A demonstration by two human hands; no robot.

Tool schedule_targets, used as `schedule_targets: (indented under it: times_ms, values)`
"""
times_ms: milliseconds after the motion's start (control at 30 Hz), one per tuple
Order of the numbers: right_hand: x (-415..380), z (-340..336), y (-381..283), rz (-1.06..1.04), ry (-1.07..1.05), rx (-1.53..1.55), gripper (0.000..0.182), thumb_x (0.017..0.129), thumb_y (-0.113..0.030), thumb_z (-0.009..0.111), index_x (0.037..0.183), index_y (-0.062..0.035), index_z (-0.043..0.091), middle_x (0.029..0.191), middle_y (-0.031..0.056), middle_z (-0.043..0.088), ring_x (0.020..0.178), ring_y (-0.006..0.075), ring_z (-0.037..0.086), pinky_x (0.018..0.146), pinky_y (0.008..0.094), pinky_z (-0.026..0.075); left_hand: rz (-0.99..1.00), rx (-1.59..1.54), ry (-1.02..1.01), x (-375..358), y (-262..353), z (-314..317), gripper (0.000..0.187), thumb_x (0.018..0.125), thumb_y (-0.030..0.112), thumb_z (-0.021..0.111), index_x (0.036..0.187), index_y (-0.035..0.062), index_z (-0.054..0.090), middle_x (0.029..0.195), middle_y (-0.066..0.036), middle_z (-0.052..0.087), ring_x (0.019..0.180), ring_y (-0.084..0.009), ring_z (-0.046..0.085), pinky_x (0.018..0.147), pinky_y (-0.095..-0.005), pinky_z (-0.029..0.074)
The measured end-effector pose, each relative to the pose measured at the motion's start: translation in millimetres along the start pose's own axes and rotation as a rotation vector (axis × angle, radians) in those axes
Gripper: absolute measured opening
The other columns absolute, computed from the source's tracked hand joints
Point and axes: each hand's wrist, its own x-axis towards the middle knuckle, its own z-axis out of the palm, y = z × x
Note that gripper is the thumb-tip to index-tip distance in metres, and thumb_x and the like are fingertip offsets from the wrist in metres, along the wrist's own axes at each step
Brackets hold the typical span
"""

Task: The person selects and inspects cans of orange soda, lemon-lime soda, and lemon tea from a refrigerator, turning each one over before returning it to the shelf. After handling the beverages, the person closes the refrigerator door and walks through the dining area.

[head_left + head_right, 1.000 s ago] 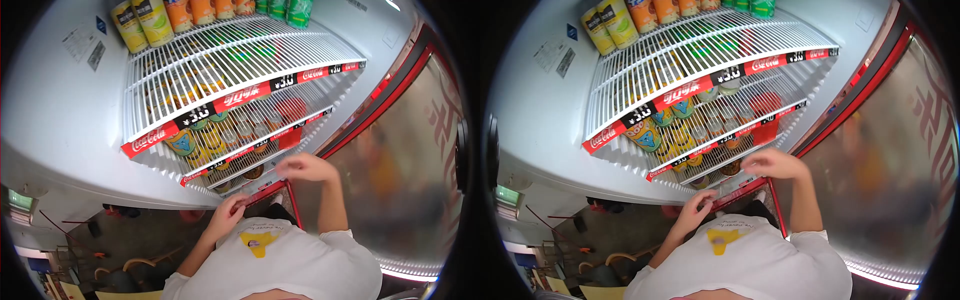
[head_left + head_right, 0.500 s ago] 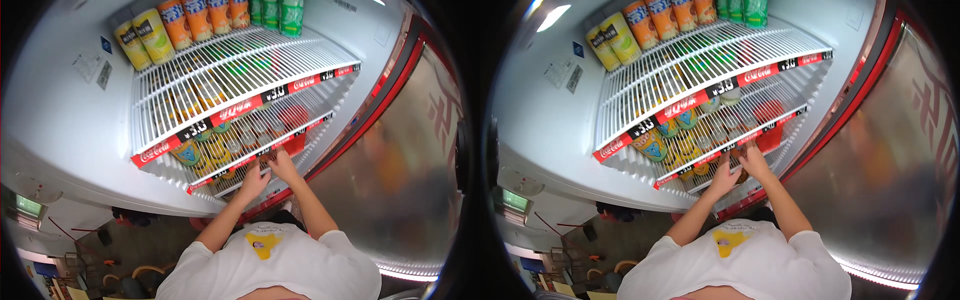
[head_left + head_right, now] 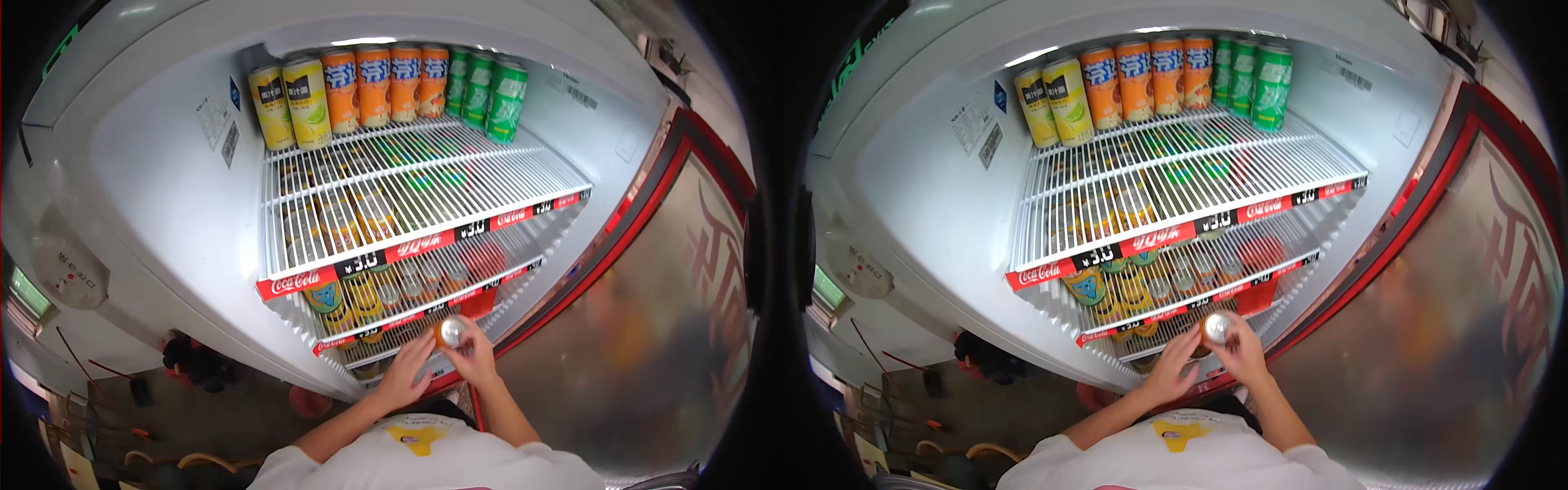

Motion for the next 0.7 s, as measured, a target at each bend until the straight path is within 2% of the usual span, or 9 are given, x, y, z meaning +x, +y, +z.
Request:
schedule_targets:
  times_ms: [133, 233, 333, 367, 433, 467, 533, 600, 700]
  values:
    - [23, -28, -92, -0.288, -0.113, -0.163, 0.044, 0.073, -0.004, 0.085, 0.083, -0.0074, 0.043, 0.124, 0.0207, 0.064, 0.072, 0.0168, 0.066, 0.057, 0.0245, 0.053, 0.154, 0.028, 0.059, 20, 59, -38, 0.067, 0.077, 0.0, 0.068, 0.14, -0.0002, 0.049, 0.149, -0.018, 0.045, 0.129, -0.039, 0.049, 0.107, -0.0463, 0.043]
    - [38, -36, -131, -0.682, -0.062, -0.141, 0.044, 0.073, -0.01, 0.086, 0.087, -0.0085, 0.045, 0.122, 0.0232, 0.064, 0.075, 0.026, 0.07, 0.061, 0.0283, 0.057, 0.294, 0.06, 0.152, 41, 95, -63, 0.058, 0.076, 0.001, 0.069, 0.133, 0.0043, 0.058, 0.143, -0.012, 0.052, 0.128, -0.0386, 0.052, 0.101, -0.0456, 0.051]
    - [38, -36, -145, -1.024, 0.149, -0.208, 0.042, 0.078, -0.02, 0.082, 0.097, -0.0098, 0.046, 0.122, 0.0278, 0.062, 0.081, 0.0301, 0.069, 0.066, 0.0335, 0.058, 0.589, 0.126, 0.323, 68, 122, -84, 0.036, 0.08, 0.008, 0.071, 0.115, 0.0079, 0.071, 0.142, -0.004, 0.054, 0.129, -0.0367, 0.052, 0.098, -0.0472, 0.054]
    - [38, -35, -148, -1.111, 0.21, -0.211, 0.042, 0.079, -0.023, 0.081, 0.1, -0.0102, 0.047, 0.122, 0.0292, 0.061, 0.083, 0.0309, 0.069, 0.067, 0.0352, 0.059, 0.588, 0.127, 0.333, 77, 128, -87, 0.036, 0.08, 0.008, 0.071, 0.115, 0.0079, 0.071, 0.142, -0.004, 0.054, 0.129, -0.0367, 0.052, 0.098, -0.0472, 0.054]
    - [35, -26, -166, -0.818, 0.234, 0.125, 0.044, 0.085, -0.025, 0.079, 0.099, -0.0095, 0.041, 0.118, 0.0281, 0.058, 0.1, 0.0344, 0.067, 0.085, 0.0413, 0.059, 0.723, 0.182, 0.465, 91, 138, -93, 0.037, 0.08, 0.007, 0.07, 0.117, 0.0086, 0.071, 0.142, -0.003, 0.054, 0.129, -0.0367, 0.053, 0.099, -0.0466, 0.054]
    - [39, -25, -175, -0.72, 0.242, 0.24, 0.044, 0.087, -0.026, 0.078, 0.099, -0.0092, 0.039, 0.116, 0.0278, 0.056, 0.106, 0.0356, 0.066, 0.091, 0.0433, 0.06, 0.711, 0.196, 0.483, 98, 144, -98, 0.038, 0.079, 0.005, 0.069, 0.117, 0.0058, 0.07, 0.143, -0.008, 0.053, 0.13, -0.0379, 0.052, 0.098, -0.0472, 0.053]
    - [104, -24, -202, -1.095, 0.088, 0.089, 0.053, 0.085, -0.019, 0.08, 0.11, -0.01, 0.034, 0.128, 0.032, 0.052, 0.115, 0.0384, 0.061, 0.094, 0.0459, 0.057, 0.604, 0.171, 0.46, 106, 159, -112, 0.041, 0.078, 0.004, 0.068, 0.119, 0.0038, 0.068, 0.143, -0.012, 0.052, 0.13, -0.0389, 0.052, 0.098, -0.0478, 0.052]
    - [138, -25, -224, -1.193, 0.022, -0.124, 0.058, 0.083, -0.013, 0.082, 0.113, -0.01, 0.032, 0.133, 0.0336, 0.05, 0.121, 0.0392, 0.057, 0.095, 0.0455, 0.055, 0.503, 0.155, 0.419, 110, 159, -118, 0.056, 0.076, 0.002, 0.067, 0.131, -0.0005, 0.059, 0.145, -0.021, 0.048, 0.131, -0.0412, 0.051, 0.099, -0.0497, 0.049]
    - [178, -11, -234, -1.044, 0.032, -0.099, 0.054, 0.082, -0.007, 0.081, 0.107, -0.0093, 0.033, 0.131, 0.0308, 0.053, 0.12, 0.0339, 0.058, 0.093, 0.0389, 0.052, 0.489, 0.159, 0.308, 102, 148, -122, 0.064, 0.077, 0.003, 0.071, 0.137, -0.0023, 0.05, 0.147, -0.027, 0.043, 0.13, -0.0465, 0.051, 0.103, -0.0514, 0.046]
